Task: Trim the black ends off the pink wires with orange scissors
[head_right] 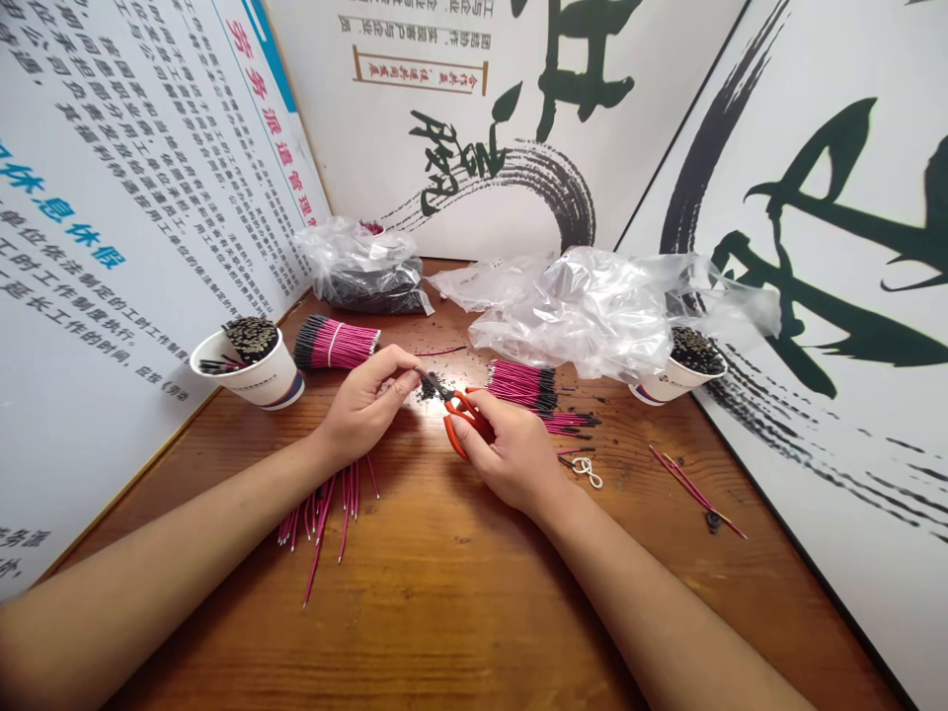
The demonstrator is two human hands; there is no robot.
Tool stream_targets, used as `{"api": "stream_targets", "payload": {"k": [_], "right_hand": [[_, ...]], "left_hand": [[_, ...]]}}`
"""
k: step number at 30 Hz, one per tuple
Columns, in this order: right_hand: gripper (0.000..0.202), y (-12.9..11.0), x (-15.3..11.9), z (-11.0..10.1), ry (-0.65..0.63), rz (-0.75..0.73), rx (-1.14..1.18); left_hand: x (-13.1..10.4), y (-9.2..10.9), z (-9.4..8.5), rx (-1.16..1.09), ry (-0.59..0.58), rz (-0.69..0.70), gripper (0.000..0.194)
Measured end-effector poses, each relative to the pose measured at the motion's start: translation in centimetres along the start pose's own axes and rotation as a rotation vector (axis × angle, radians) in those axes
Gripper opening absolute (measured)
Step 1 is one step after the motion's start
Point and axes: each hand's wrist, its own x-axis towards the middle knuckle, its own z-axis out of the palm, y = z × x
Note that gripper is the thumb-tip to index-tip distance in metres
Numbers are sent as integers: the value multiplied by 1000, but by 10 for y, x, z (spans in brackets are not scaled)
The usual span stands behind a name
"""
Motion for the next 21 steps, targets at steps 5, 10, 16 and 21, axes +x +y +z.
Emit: {"api": "stream_targets", "payload": {"k": [5, 10, 16, 21], "right_hand": [[21, 0, 1, 0, -14, -17, -4], [21, 1, 1, 0, 20, -8, 1], [19, 1, 0, 0, 18, 3, 11], [20, 0, 0, 0, 17, 7, 10]], "left_hand": [[0, 2, 0, 3, -2, -10, 13], [0, 3, 0, 0, 6, -25, 14], [0, 2, 0, -10, 7, -23, 13], [0, 2, 0, 0, 9, -20, 13]]}}
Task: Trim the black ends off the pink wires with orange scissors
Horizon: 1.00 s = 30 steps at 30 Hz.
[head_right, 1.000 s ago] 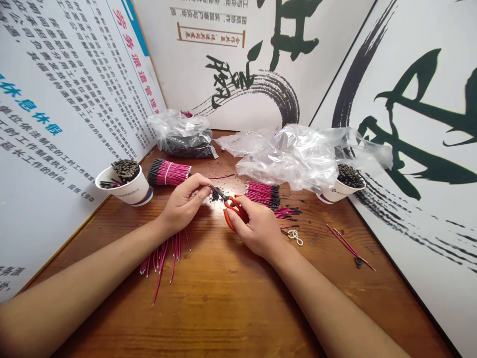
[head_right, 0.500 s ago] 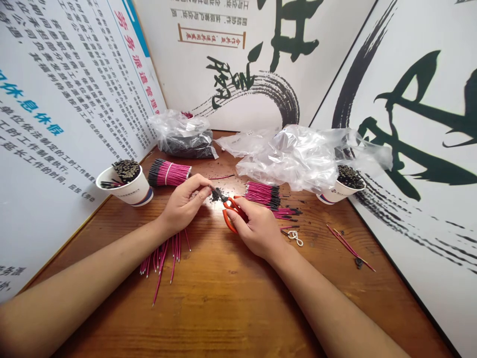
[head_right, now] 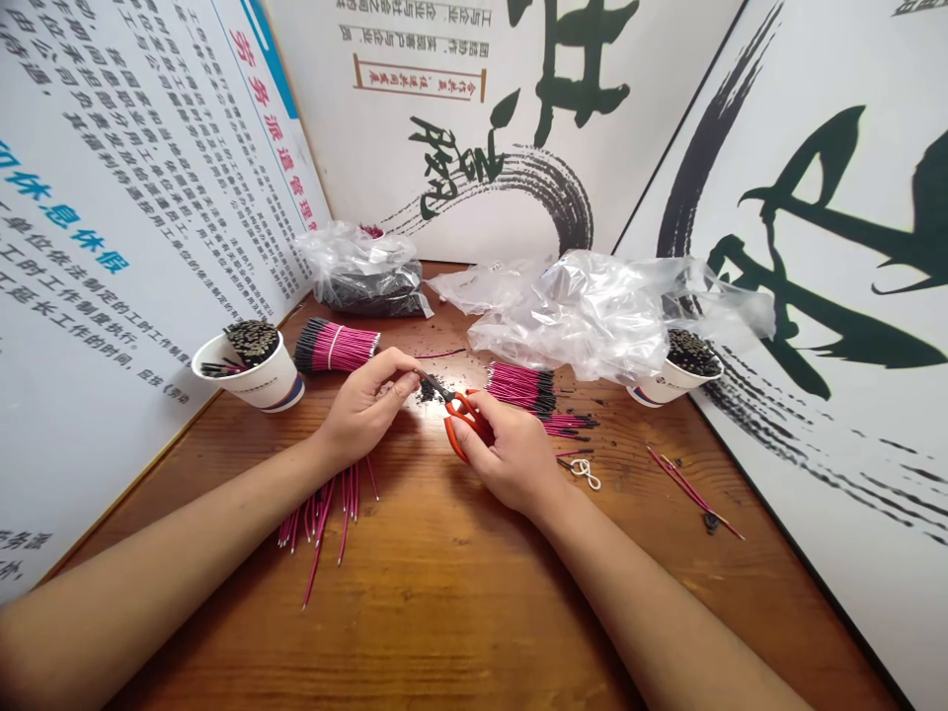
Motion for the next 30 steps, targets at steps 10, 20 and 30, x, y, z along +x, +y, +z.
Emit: {"api": "stream_targets", "payload": {"k": [10, 20, 30], "right_hand": [[21, 1, 0, 0, -11, 14, -13], [21, 2, 2, 0, 4, 43, 37], [23, 1, 2, 0, 32, 55, 42]], "left_hand": [[0, 1, 0, 18, -2, -22, 14], [-6, 1, 1, -78, -82, -105, 20], [36, 53, -54, -214, 103, -19, 24]]}}
